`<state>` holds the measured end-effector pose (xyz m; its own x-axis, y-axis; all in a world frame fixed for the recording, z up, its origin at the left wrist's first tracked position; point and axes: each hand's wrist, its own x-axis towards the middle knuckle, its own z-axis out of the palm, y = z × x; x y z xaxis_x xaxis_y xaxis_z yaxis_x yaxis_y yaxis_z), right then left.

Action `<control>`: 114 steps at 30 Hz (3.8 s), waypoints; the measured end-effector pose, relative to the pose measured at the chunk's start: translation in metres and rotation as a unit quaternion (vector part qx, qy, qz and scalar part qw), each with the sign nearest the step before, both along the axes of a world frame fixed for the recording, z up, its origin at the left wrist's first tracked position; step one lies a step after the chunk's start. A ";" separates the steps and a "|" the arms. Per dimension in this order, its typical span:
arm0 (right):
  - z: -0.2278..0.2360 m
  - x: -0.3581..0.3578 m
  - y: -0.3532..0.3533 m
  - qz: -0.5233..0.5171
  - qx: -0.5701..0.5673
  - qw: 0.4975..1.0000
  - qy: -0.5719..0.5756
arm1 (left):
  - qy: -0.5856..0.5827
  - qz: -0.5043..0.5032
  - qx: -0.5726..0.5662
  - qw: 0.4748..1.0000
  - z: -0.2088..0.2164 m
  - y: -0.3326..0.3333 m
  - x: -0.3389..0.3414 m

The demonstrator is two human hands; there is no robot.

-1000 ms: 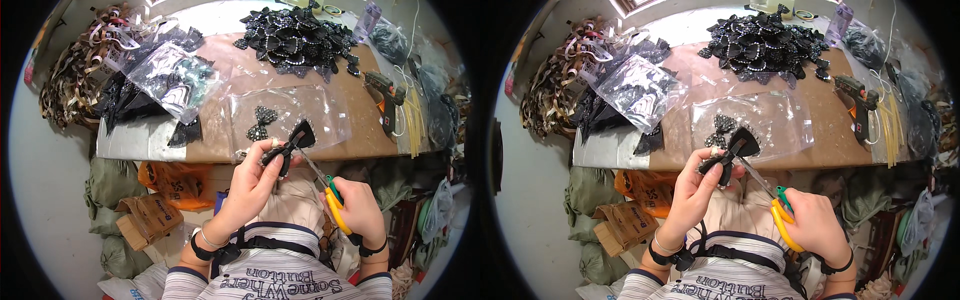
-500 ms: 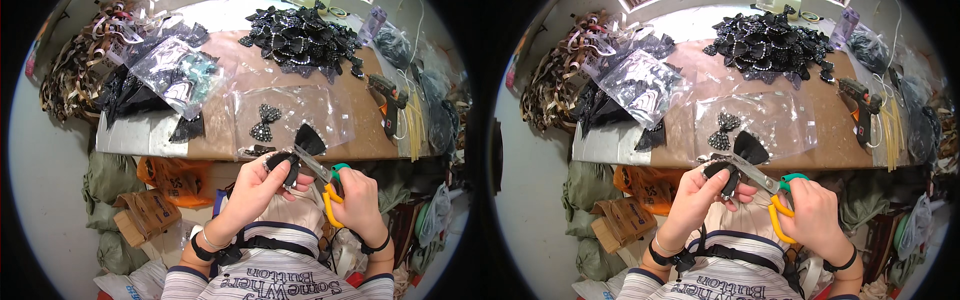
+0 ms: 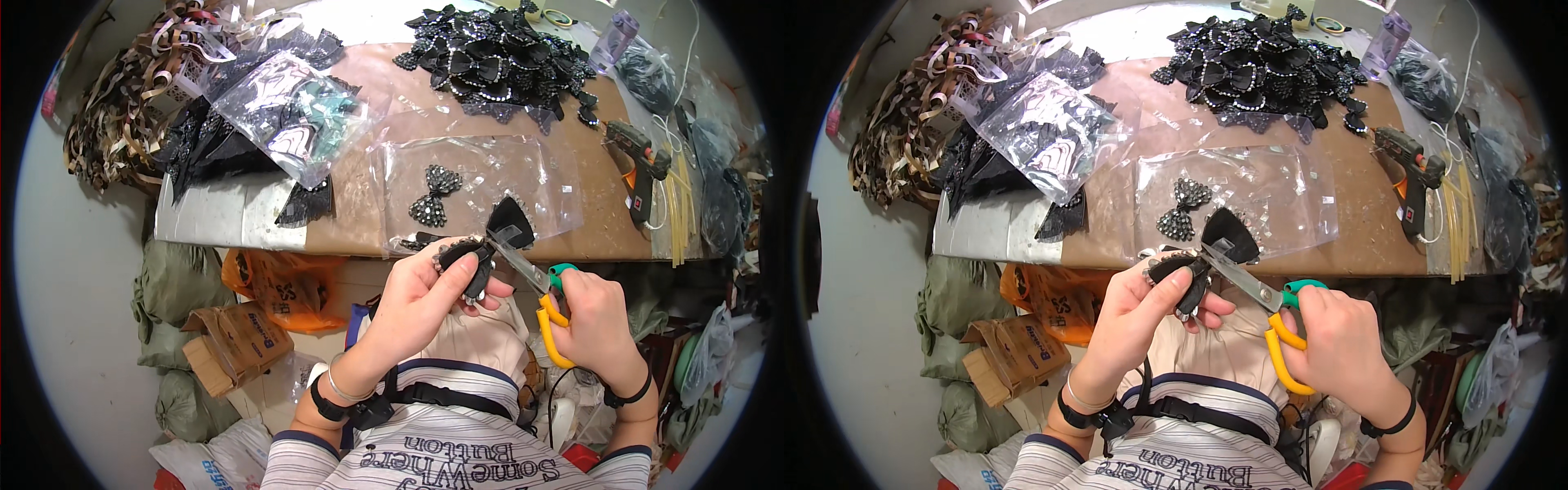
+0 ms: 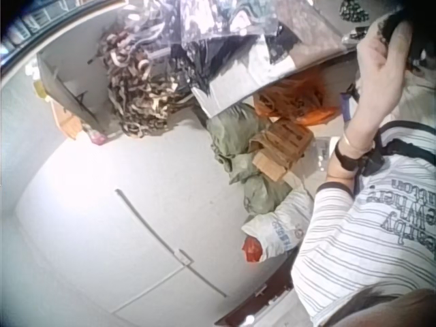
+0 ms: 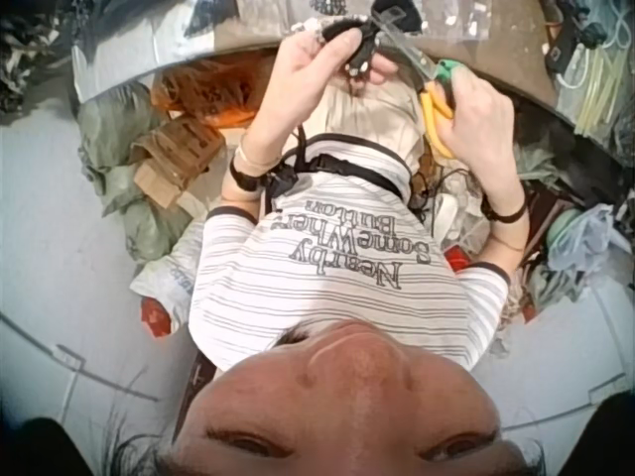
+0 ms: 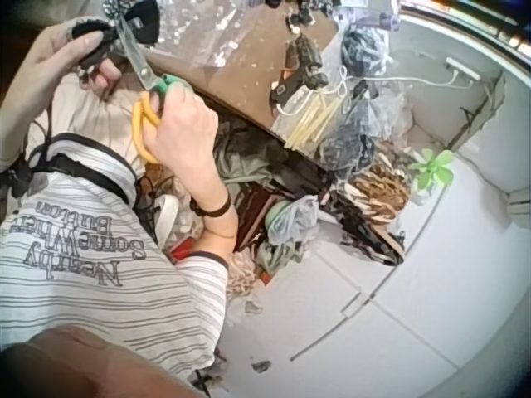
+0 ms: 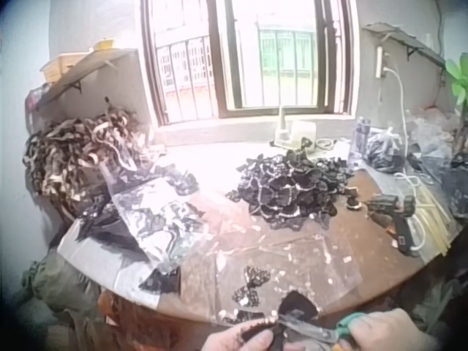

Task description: The person trims the edges of black sequined bows using yellow-handled scissors. They handle the bows one at a time, cutting small pieces from the edges and placing the finished items on a pile on the table.

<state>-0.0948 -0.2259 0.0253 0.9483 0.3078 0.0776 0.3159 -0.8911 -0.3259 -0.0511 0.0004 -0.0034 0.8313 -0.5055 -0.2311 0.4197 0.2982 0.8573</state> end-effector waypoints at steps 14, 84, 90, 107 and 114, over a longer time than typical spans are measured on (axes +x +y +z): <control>0.016 0.012 -0.016 0.042 0.277 0.857 0.432 | -0.008 0.018 0.022 1.000 -0.005 -0.002 0.016; -0.041 -0.009 -0.024 -0.154 0.542 0.736 0.375 | -0.052 -0.027 0.269 0.961 -0.014 0.012 0.125; -0.015 0.002 -0.011 -0.059 0.291 0.928 0.227 | 0.011 -0.059 0.074 0.995 0.003 0.003 0.060; 0.009 0.009 -0.012 -0.018 -0.017 0.999 0.041 | -0.117 0.008 0.128 0.985 -0.003 -0.004 0.017; 0.001 0.010 -0.010 -0.004 -0.017 1.000 -0.024 | 0.059 -0.045 -0.011 0.997 0.008 0.010 0.026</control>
